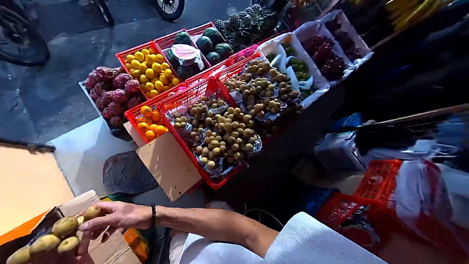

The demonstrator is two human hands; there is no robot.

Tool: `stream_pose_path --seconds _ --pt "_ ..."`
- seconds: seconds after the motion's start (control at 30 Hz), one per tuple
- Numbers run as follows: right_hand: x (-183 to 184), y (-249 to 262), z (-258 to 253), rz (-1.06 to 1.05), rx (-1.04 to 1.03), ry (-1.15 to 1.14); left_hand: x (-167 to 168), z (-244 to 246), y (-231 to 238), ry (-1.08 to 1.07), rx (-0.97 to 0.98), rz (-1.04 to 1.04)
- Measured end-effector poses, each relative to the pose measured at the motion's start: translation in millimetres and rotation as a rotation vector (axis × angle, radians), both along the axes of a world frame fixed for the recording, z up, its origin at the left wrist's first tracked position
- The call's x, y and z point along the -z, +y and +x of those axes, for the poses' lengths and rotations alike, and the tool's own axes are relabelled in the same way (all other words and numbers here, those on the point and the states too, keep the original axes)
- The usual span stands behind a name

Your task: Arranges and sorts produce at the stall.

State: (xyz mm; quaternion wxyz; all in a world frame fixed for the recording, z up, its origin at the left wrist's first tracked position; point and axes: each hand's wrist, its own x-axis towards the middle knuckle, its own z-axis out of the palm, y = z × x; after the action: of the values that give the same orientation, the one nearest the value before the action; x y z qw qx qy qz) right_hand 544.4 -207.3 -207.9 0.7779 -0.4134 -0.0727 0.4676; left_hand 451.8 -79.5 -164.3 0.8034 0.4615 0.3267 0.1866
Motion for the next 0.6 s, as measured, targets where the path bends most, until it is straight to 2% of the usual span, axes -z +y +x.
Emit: stream_pose_path --seconds 0.07,0.17,0.3,0.4,0.47,0.5,0.6 --pt "-9.8 -80.7 17.4 -0.048 0.146 -0.071 -2.9 40.5 -66.7 0.035 0.111 -0.005" --pt "-17.2 -198.1 41.3 -0.282 0.353 -0.141 5.9 101.5 -163.0 0.069 0.300 -0.020" --pt "-16.1 -315.0 68.5 -0.645 0.615 -0.234 39.0 175.8 -247.9 0.072 0.696 -0.184" --pt "-8.4 -369.0 95.5 -0.861 0.749 -0.252 86.9 229.1 -290.1 -0.194 0.942 -0.468" --pt "-1.0 -389.5 113.3 -0.983 0.793 -0.308 45.0 270.4 -332.7 0.207 0.822 -0.431" --pt "2.5 -396.1 120.2 -1.054 0.789 -0.348 34.6 287.6 -347.1 0.317 0.837 -0.366" --pt "8.1 -403.7 134.9 -1.236 0.736 -0.471 36.2 317.9 -367.5 0.341 0.971 -0.167"
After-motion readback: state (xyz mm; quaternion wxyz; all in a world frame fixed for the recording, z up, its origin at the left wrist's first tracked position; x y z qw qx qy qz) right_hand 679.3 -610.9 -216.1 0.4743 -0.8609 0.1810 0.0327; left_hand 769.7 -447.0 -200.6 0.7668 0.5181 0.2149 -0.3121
